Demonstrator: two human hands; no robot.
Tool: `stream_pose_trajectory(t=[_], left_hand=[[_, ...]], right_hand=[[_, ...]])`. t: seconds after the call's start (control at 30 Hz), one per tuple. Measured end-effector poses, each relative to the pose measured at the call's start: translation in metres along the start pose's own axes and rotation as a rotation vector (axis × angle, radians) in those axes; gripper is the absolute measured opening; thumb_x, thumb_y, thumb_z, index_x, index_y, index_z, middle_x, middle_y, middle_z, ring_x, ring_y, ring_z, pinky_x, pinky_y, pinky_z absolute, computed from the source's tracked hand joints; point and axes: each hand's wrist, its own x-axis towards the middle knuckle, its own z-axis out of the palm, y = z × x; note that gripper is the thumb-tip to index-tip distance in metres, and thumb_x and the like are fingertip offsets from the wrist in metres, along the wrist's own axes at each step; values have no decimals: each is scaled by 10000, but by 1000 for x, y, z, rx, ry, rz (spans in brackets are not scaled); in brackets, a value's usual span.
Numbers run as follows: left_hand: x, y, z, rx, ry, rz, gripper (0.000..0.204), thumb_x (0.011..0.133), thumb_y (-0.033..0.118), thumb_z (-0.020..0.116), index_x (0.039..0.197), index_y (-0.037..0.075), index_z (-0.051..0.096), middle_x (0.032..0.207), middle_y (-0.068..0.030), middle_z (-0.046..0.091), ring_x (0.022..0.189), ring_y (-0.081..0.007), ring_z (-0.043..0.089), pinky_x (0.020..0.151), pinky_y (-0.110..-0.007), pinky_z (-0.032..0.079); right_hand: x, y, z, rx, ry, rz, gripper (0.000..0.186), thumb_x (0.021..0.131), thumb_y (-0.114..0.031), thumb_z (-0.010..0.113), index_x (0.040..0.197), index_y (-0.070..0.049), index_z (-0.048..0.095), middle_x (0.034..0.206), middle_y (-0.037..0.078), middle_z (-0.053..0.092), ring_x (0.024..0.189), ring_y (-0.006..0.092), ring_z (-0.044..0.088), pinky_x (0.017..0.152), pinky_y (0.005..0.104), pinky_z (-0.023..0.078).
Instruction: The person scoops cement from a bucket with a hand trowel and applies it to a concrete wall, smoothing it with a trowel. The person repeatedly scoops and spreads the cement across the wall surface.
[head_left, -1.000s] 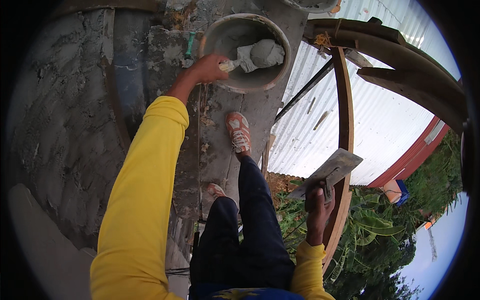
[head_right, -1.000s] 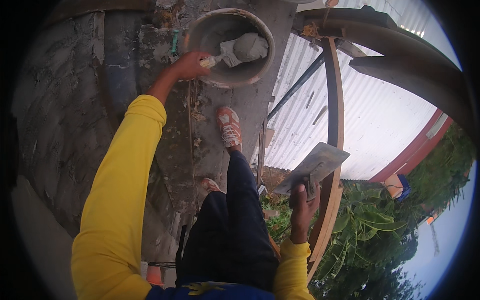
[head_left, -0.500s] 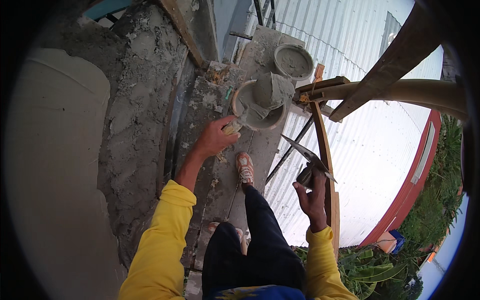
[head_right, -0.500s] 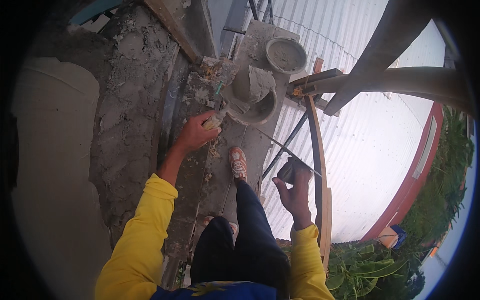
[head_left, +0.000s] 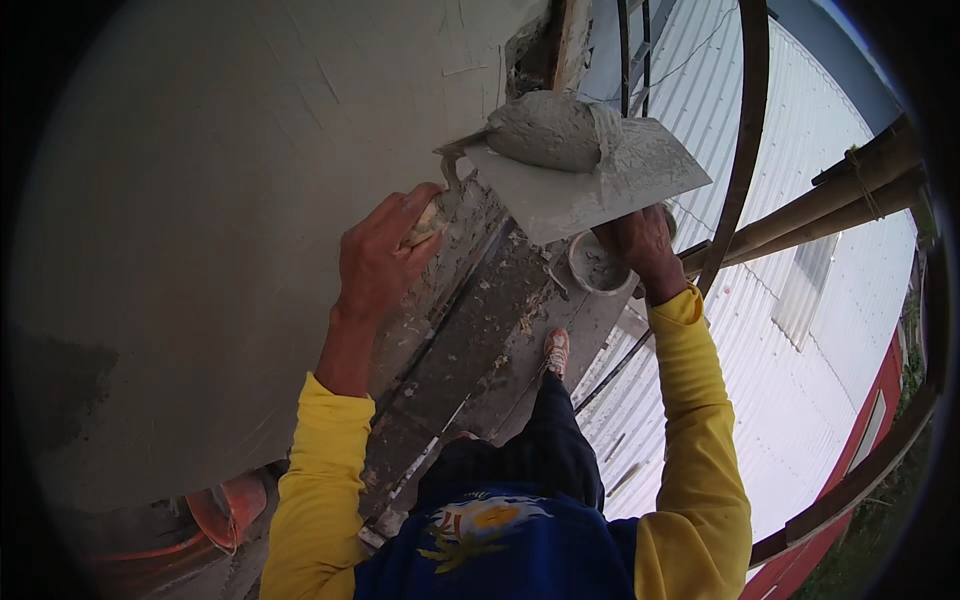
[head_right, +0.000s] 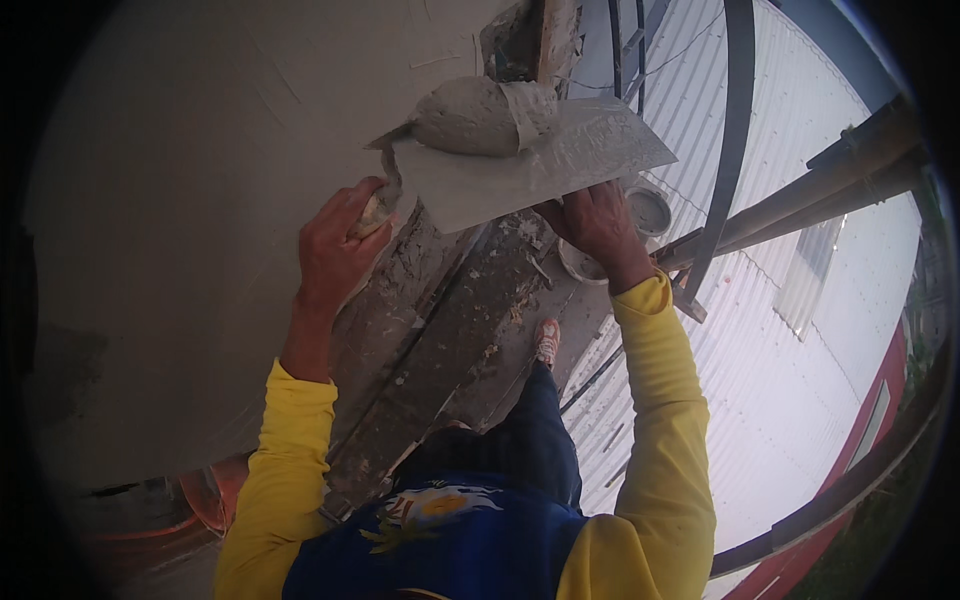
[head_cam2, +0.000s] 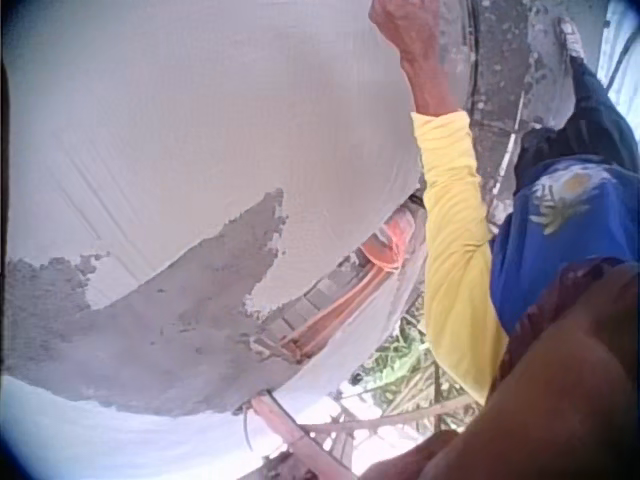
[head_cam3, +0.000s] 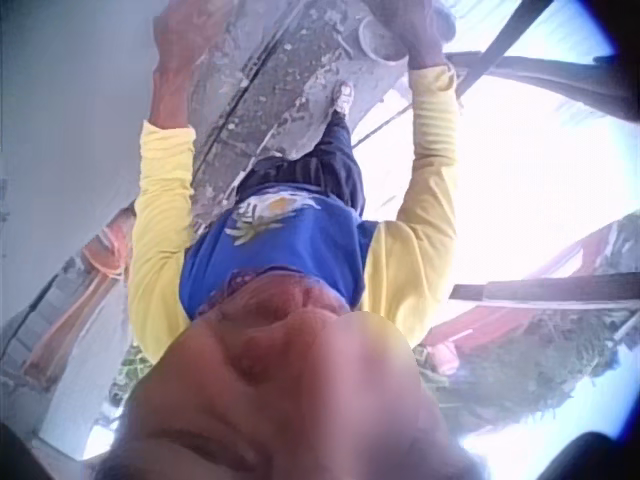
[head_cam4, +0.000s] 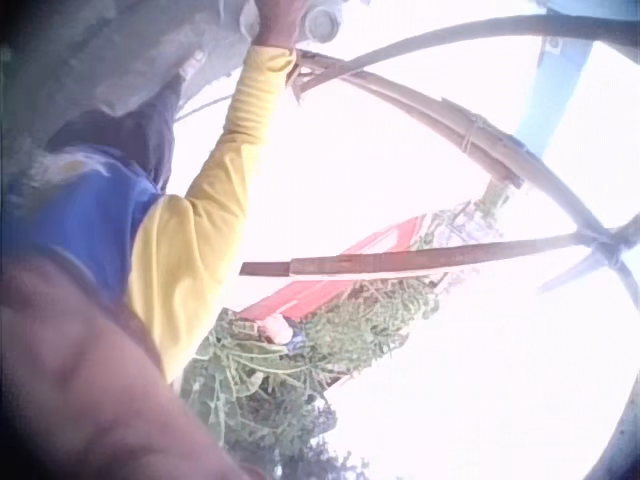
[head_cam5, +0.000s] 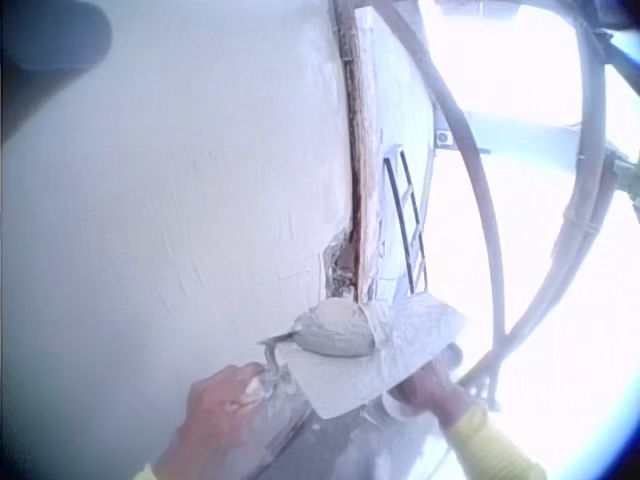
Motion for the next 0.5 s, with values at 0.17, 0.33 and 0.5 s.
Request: stream_pose_trajectory(t=[0.17, 0.33, 0.5], left_hand=[[-54, 25, -141, 259, 226, 10, 610, 763, 11, 868, 1326, 174, 700, 917, -52, 665, 747, -246, 672, 660, -366, 555], [-133, 49, -265, 524, 285, -134, 572, 769, 55, 882, 1300, 170, 707, 943, -77, 683, 793, -281, 692, 694, -381, 566], [-236, 89, -332, 664, 311, -416, 515, 794, 129, 877, 1279, 170, 708, 993, -70, 684, 829, -290, 700, 710, -403, 575]], right_hand=[[90, -77, -4, -49, 184, -334, 652, 829, -166, 876, 1386, -1, 580, 1349, 257, 613, 1218, 484, 619, 1030, 552, 516], [147, -170, 9, 42, 272, -400, 689, 793, -188, 882, 1409, -29, 617, 1388, 238, 621, 1290, 490, 583, 1117, 568, 456], [187, -250, 2, 12, 365, -509, 629, 842, -210, 870, 1378, -24, 597, 1352, 244, 623, 1239, 498, 595, 1033, 589, 468]])
